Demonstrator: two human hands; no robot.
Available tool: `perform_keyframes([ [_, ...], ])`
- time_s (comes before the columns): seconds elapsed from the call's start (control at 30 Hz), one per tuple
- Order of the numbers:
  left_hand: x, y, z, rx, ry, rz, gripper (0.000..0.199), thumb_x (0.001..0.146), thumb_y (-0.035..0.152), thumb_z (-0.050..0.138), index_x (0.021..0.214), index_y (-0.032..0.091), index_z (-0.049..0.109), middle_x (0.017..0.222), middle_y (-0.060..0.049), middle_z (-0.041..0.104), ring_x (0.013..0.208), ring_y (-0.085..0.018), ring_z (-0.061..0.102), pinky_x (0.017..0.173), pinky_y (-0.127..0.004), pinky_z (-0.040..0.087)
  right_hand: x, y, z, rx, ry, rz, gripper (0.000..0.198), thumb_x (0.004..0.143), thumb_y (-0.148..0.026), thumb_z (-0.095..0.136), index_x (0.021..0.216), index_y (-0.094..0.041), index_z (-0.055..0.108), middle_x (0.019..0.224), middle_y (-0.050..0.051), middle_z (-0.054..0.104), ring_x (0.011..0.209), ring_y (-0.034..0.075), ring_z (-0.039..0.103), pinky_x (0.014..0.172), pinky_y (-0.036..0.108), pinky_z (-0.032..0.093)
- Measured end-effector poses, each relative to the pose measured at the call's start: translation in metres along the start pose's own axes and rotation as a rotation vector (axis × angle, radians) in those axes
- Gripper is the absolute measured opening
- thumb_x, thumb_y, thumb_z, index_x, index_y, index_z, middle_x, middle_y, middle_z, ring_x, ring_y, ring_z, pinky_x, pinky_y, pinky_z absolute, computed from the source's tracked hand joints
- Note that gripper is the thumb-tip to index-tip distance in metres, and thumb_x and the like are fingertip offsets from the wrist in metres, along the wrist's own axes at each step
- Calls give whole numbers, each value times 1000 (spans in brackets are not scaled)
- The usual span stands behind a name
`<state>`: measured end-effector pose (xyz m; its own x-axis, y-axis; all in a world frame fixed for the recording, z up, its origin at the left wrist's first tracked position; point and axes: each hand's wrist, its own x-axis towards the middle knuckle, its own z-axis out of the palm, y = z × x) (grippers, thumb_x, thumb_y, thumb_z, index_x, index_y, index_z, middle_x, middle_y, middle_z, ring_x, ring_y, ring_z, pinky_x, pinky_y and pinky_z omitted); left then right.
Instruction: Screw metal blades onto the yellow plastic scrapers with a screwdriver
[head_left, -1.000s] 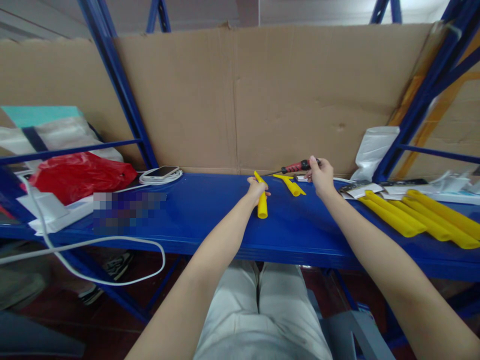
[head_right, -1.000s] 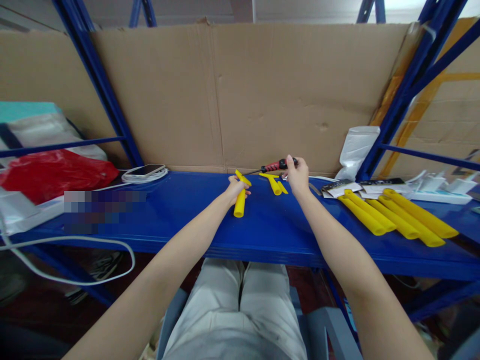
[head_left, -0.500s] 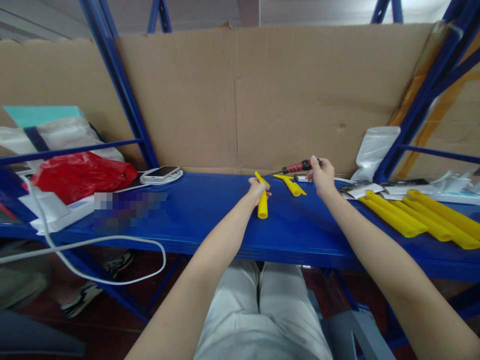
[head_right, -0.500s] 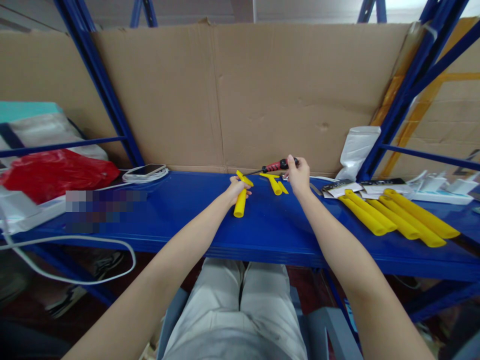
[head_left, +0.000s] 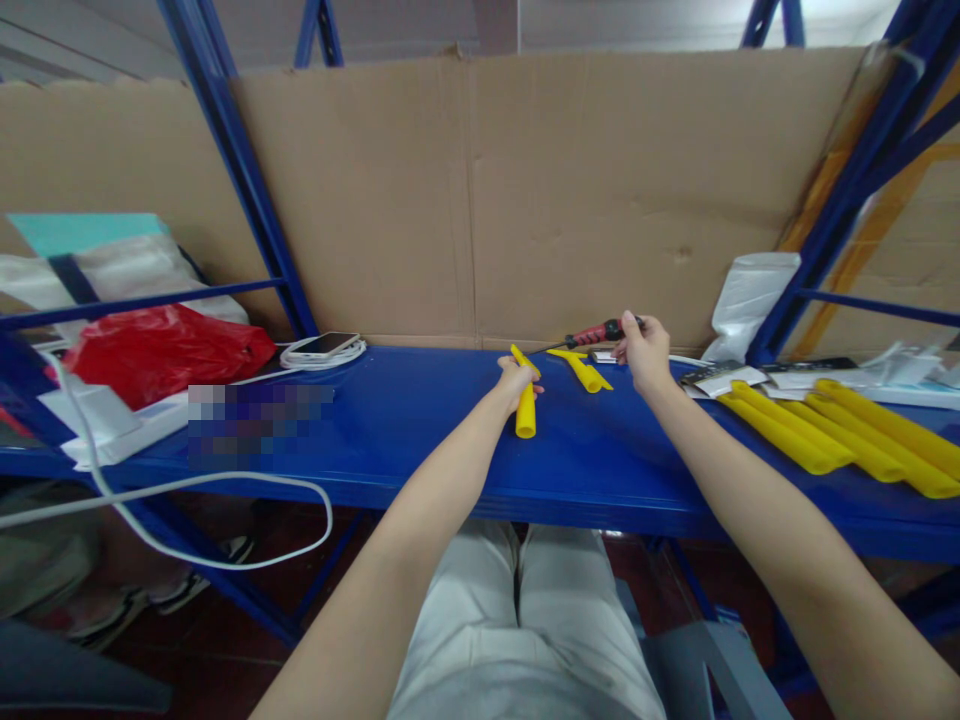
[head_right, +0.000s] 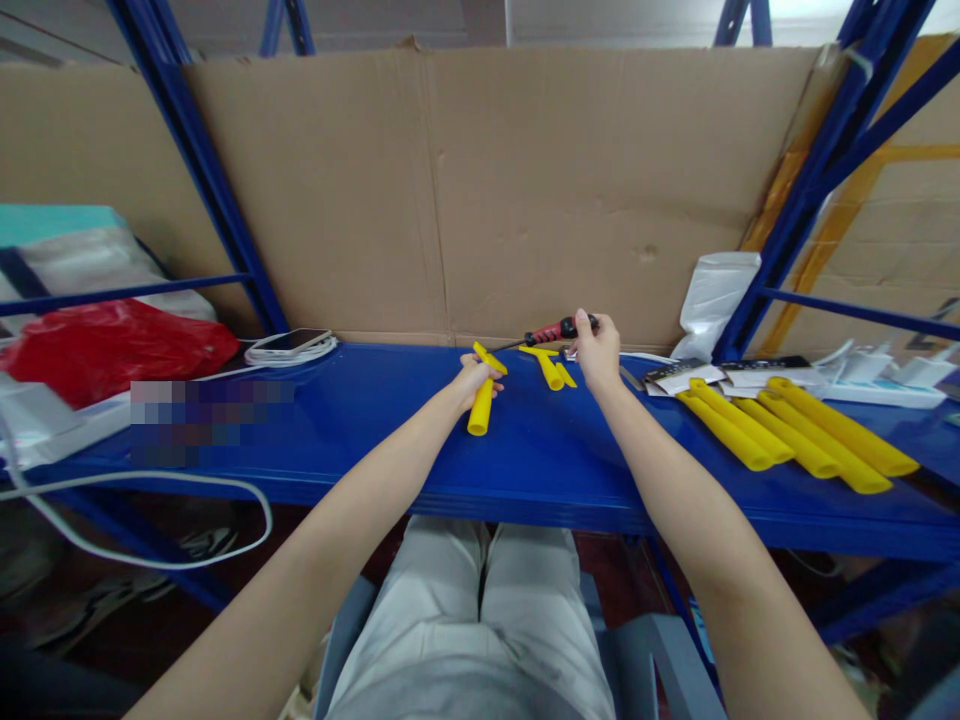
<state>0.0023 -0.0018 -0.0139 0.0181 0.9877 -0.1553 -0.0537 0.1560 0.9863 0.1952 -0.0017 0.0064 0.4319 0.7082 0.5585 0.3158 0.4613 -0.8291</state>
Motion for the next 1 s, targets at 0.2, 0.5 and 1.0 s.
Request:
perform_keyframes([
  [0.2,1,0,0,24,-10,10,49,77,1,54,111,27,30,87,2,54,43,-6,50,43,-19,39,3,4,-1,4,-21,-1,49,80,-71,53,87,-23,50,45,-6,46,40,15,47,42,28,36],
  [0.5,-3,2,2,48,-33,23,49,79,0,52,112,27,29,86,3,55,43,-5,49,43,-17,37,3,-3,-5,48,21,31,35,82,-57,57,83,-24,46,51,-7,47,41,13,48,40,25,33],
  [1.0,-11,5,5,125,-33,39,45,81,-1,50,109,26,27,85,4,52,44,-5,48,41,-17,34,14,9,-15,-176,93,-134,43,84,-62,50,70,-21,48,65,-1,53,68,16,53,67,29,43],
])
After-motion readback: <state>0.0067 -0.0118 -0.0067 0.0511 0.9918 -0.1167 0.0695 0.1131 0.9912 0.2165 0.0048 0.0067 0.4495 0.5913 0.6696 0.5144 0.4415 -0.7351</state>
